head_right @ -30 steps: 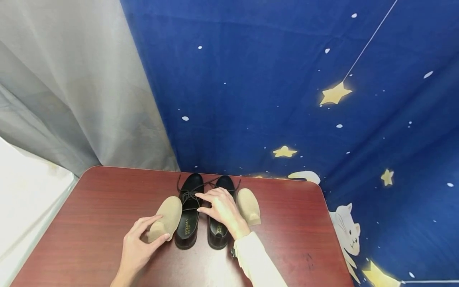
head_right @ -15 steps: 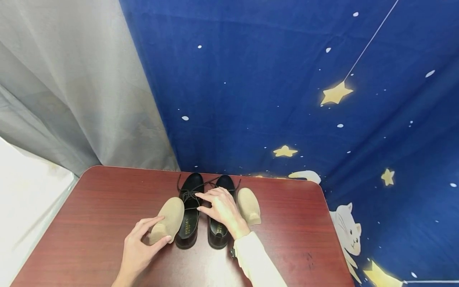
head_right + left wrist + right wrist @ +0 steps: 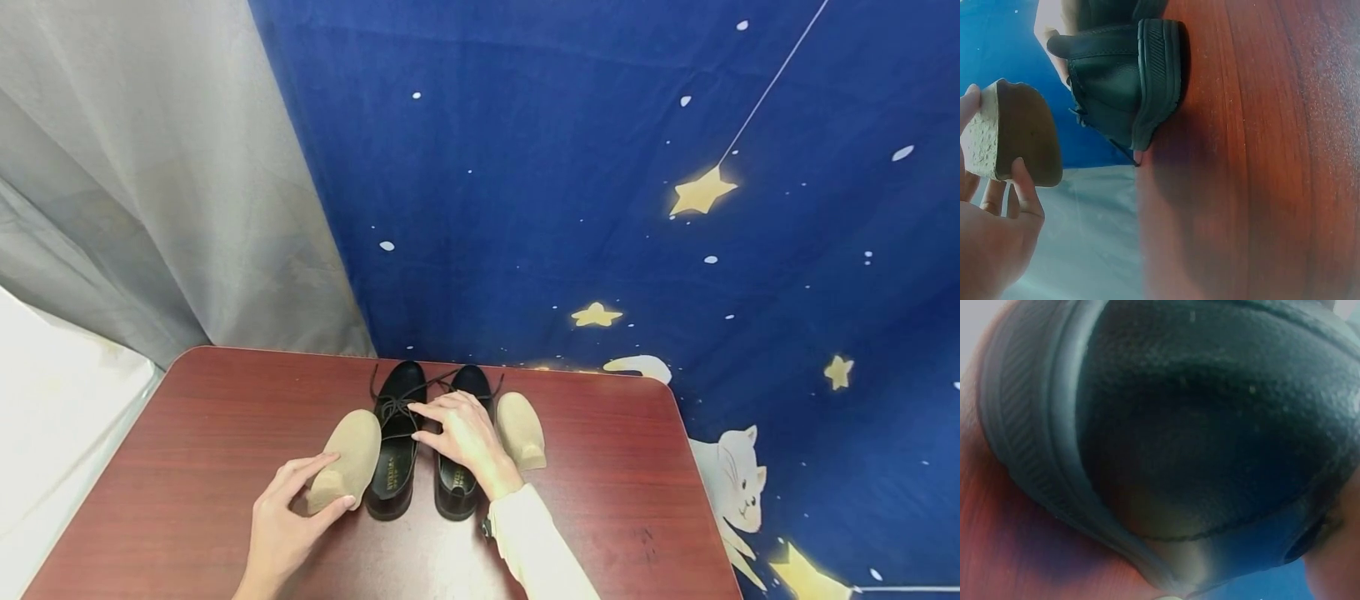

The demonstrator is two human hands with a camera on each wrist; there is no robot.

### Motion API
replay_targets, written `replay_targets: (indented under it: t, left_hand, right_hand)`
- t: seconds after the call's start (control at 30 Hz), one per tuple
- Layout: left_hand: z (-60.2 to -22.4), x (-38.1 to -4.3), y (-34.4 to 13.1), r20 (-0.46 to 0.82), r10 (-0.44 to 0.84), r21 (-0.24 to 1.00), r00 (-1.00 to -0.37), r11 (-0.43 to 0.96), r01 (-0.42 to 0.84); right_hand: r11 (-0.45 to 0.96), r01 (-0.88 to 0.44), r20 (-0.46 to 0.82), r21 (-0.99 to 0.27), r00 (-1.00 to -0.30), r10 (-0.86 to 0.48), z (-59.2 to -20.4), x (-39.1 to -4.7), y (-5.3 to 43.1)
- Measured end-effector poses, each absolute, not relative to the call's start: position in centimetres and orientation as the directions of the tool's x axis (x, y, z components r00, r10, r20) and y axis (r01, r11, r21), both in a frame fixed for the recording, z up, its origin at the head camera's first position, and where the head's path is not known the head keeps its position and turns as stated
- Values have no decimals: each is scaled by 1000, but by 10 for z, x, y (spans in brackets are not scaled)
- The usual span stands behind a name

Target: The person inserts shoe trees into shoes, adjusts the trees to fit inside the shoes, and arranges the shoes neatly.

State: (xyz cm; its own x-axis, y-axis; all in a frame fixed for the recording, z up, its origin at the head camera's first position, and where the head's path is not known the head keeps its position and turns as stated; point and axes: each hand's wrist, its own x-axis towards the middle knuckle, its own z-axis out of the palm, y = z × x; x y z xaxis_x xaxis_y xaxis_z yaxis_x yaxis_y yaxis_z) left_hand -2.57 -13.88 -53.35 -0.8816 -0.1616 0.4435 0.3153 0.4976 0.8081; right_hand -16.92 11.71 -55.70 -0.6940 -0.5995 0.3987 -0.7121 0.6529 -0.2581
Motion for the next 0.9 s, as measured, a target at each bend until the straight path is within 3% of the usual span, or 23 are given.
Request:
replay_targets:
  t: [0.7,0.9]
  left_hand:
    - [-528,-17,-130,515,-102,762,-851,508,401]
    - [-528,-14,-128,463,-108,786,-880,510,351]
  right_hand:
    - [662,-696,377,-279,-713,-591,-556,-168,117]
    - [647,-707,394,-287,-702,-593,-555,-169,117]
